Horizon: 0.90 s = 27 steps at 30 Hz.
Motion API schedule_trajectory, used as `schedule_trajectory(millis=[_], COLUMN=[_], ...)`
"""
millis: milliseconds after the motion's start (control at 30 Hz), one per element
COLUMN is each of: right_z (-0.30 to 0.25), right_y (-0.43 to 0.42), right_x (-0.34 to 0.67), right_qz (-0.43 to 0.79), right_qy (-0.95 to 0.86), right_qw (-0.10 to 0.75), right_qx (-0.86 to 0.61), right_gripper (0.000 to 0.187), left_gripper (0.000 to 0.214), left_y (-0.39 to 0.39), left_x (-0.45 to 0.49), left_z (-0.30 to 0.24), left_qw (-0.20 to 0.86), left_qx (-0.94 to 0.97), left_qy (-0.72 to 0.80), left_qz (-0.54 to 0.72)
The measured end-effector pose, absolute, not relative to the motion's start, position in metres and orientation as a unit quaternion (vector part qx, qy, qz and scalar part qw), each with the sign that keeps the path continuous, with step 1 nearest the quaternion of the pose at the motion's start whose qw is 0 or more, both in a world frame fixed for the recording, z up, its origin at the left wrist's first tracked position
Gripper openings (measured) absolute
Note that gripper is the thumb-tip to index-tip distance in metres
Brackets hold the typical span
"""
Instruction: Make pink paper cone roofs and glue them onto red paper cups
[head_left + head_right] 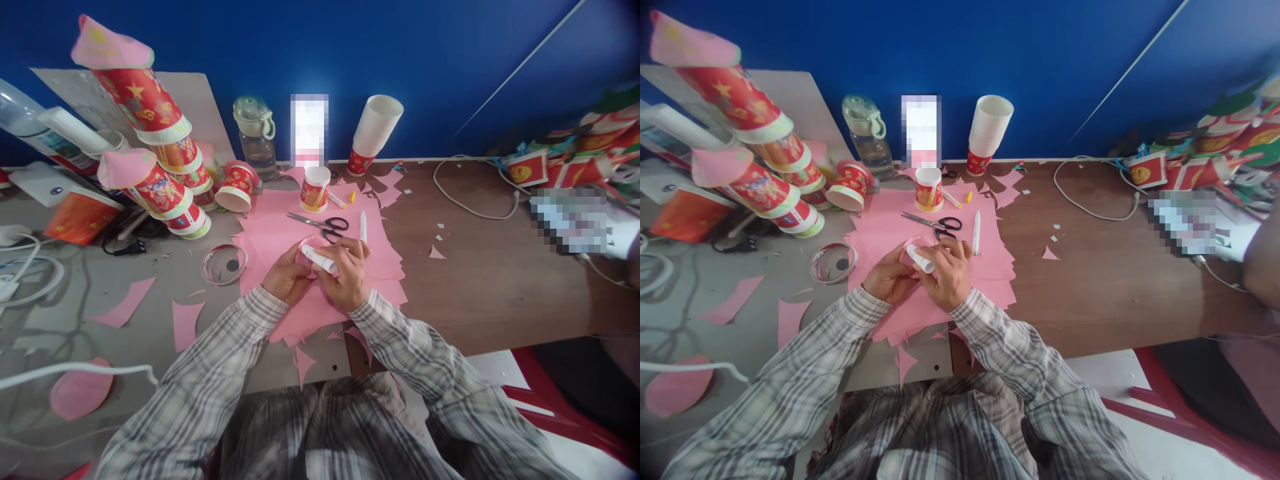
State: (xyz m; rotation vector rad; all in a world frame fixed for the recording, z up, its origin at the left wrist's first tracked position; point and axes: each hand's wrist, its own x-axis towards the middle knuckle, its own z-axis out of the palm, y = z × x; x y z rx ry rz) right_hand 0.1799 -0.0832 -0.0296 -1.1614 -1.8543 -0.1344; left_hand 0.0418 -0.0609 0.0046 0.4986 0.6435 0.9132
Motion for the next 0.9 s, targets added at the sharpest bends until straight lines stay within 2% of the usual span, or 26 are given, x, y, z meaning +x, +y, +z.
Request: schedule_trajectory(millis=[133,300,400,900], right_z=[-0.032,-0.031,-0.03,-0.034], right_y=[-0.081,-0.081,-0.081,-0.079], right_x=[0.181,0.179,0.177,0.18], right_qz=[-0.049,-0.066,-0.087,-0.097], right_qy=[-0.75,-0.758,-0.756,-0.731], right_qw=[0.454,0.459,0.451,0.432], right_qx=[-0.478,-0.458,-0.467,-0.519], right_gripper=[0.019,0.017,0.016,0.018], left_gripper=[0.062,0.042,0.038,0.055], left_y=[-0.06,-0.059,-0.06,-0.058], left_x=[0.045,0.047,0.048,0.047], left_z=[0.001,-0.002,-0.003,-0.009], left_qw=[0.799,0.781,0.768,0.749], left_qx=[0.23,0.234,0.242,0.211], left_qy=[0.336,0.332,0.329,0.352], left_qz=[0.443,0.475,0.494,0.52])
